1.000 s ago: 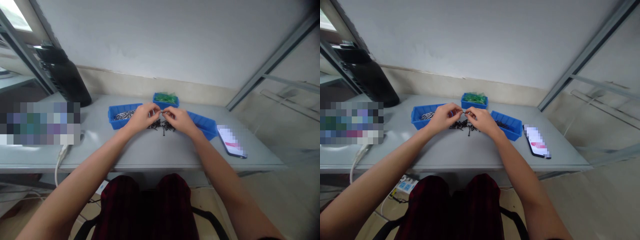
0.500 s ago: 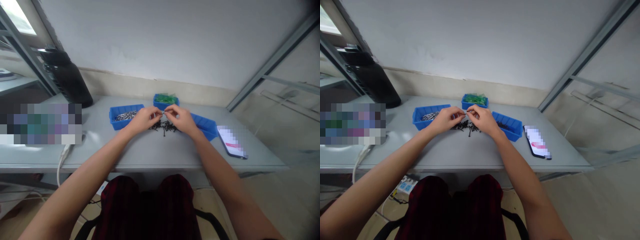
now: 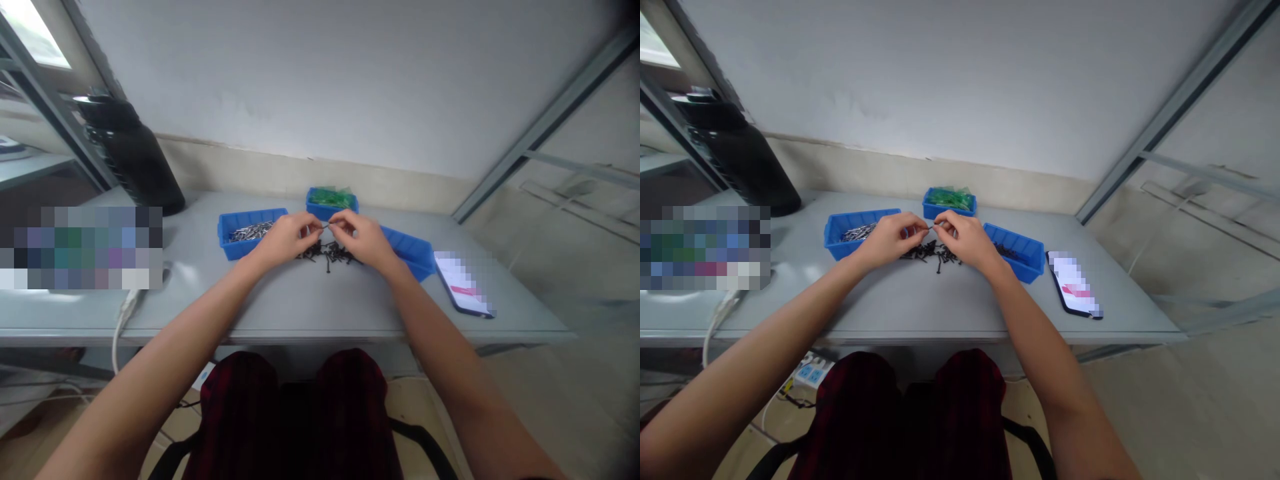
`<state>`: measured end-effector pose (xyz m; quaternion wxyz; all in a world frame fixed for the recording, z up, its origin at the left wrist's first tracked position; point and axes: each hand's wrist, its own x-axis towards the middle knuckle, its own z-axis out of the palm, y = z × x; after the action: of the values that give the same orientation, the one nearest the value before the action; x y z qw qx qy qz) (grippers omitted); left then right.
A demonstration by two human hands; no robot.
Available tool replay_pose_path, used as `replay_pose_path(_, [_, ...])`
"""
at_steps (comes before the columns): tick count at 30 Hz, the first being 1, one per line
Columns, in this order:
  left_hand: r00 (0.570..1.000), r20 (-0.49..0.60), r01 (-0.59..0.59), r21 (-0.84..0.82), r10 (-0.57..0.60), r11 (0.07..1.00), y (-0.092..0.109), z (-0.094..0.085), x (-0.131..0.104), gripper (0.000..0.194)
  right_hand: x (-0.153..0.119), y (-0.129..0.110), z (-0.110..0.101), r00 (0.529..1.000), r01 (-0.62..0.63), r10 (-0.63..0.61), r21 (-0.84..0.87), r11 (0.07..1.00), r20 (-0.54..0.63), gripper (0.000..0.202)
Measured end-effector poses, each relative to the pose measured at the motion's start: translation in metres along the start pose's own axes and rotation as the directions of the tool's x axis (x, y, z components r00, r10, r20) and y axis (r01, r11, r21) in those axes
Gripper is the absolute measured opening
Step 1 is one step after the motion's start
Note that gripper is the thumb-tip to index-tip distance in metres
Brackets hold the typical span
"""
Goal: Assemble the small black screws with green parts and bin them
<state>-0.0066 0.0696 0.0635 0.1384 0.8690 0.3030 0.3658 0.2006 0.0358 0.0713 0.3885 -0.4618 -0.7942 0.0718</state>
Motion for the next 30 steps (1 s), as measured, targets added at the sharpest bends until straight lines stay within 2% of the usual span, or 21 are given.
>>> replay_pose_path(8, [0.998,0.055,-0.016,-0.033,0.018,0.999,0.006,0.001,-0.001,0.014,-0.002,-0.002,0.005,0.998,0.059,-0.059,0.030,0.998,-0.005,0.022])
replay_pose_path(13, [0.999,-0.043,0.003,-0.059,-0.006,0.998,0.003,0.001,0.000,0.013,-0.001,-0.002,0.001,0.999,0.006,-0.005,0.044,0.999,-0.032,0.021])
replay_pose_path(17, [0.993,-0.115,0.000,-0.070,-0.008,0.998,0.004,0.000,0.000,0.014,0.000,-0.001,-0.001,0.999,-0.023,0.022,0.041,0.999,0.040,0.019])
replay_pose_path(20, [0.997,-0.081,-0.007,-0.062,0.002,0.998,0.007,-0.001,-0.001,0.015,-0.001,-0.002,0.003,0.992,-0.020,0.017,0.024,0.999,0.122,0.019])
replay_pose_path(23, [0.999,-0.053,0.000,-0.060,-0.004,0.998,0.005,-0.001,0.000,0.017,-0.001,-0.001,0.002,0.991,-0.028,0.029,-0.009,1.000,0.130,0.020])
replay_pose_path(27, [0.999,0.017,0.028,-0.015,-0.027,1.000,-0.002,0.000,0.002,0.024,-0.007,0.013,-0.024,0.990,-0.067,0.085,-0.163,0.984,0.110,0.020])
replay_pose_path(30, [0.989,0.148,-0.023,0.055,0.015,0.998,-0.003,0.001,0.002,0.021,-0.019,0.032,-0.058,0.982,-0.161,0.181,-0.282,0.946,0.047,0.022])
